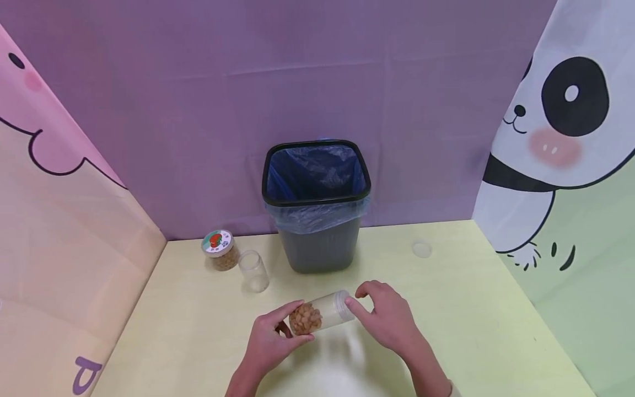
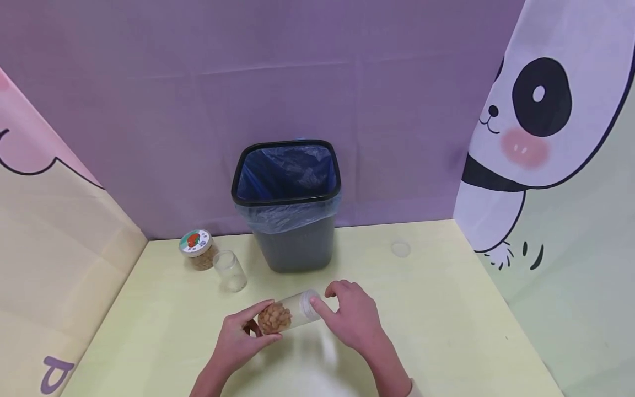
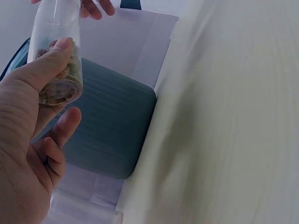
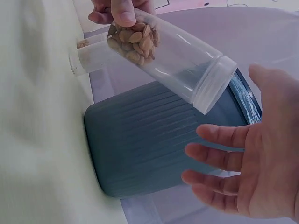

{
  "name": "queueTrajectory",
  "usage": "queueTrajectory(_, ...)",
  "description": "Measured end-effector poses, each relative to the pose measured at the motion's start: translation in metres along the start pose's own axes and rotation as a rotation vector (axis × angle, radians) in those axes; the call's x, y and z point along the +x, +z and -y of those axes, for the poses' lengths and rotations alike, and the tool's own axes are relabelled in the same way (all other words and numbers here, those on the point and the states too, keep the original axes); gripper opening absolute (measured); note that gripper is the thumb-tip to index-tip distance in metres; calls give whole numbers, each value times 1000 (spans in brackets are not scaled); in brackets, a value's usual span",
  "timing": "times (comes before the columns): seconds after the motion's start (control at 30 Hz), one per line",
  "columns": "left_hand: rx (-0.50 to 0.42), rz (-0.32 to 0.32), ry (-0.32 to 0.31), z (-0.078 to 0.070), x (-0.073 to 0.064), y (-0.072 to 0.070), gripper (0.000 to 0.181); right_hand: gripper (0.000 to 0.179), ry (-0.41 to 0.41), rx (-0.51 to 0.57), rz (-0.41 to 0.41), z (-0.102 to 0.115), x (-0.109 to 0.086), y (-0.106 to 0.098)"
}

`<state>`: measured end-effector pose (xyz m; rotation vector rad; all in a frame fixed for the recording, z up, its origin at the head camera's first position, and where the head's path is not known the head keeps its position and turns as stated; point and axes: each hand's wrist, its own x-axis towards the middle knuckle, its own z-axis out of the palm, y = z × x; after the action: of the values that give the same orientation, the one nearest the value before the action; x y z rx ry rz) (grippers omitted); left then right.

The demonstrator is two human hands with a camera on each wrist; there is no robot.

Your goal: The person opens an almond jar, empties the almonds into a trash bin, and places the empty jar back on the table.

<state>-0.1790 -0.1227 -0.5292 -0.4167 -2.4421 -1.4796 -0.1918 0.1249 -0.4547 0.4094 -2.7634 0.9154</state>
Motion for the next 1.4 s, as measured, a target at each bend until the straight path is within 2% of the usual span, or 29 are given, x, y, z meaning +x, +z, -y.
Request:
queueTrajectory(0.2,15,-3,11,3,-3,1,58,35,-8,14,58,0,-3,4)
queueTrajectory(0.47,23,4,6,5,-3,2,59,29,-121,205,111,-4,-4,4)
queueTrajectory(0.73,34,4,30,9,-3,3,58,37,-212,272,182,-5,-3,2)
queueTrajectory(1.0,37,0,27,10,-4,3,59,54,-277,340,206,-10,-4,3)
queueTrajectory(1.1,34,6,25,10,-3,4,59,59,-235,353,203,-10,-5,4)
queueTrajectory(1.17,31,10,23,10,-3,5,59,60,-173,337,188,-10,-5,4)
queueTrajectory(1.27,30,14,12,10,-3,5,59,53,-62,277,145,-10,-4,5)
queueTrajectory(1.4,27,16,1,10,-3,5,59,44,40,143,108,-10,-4,6)
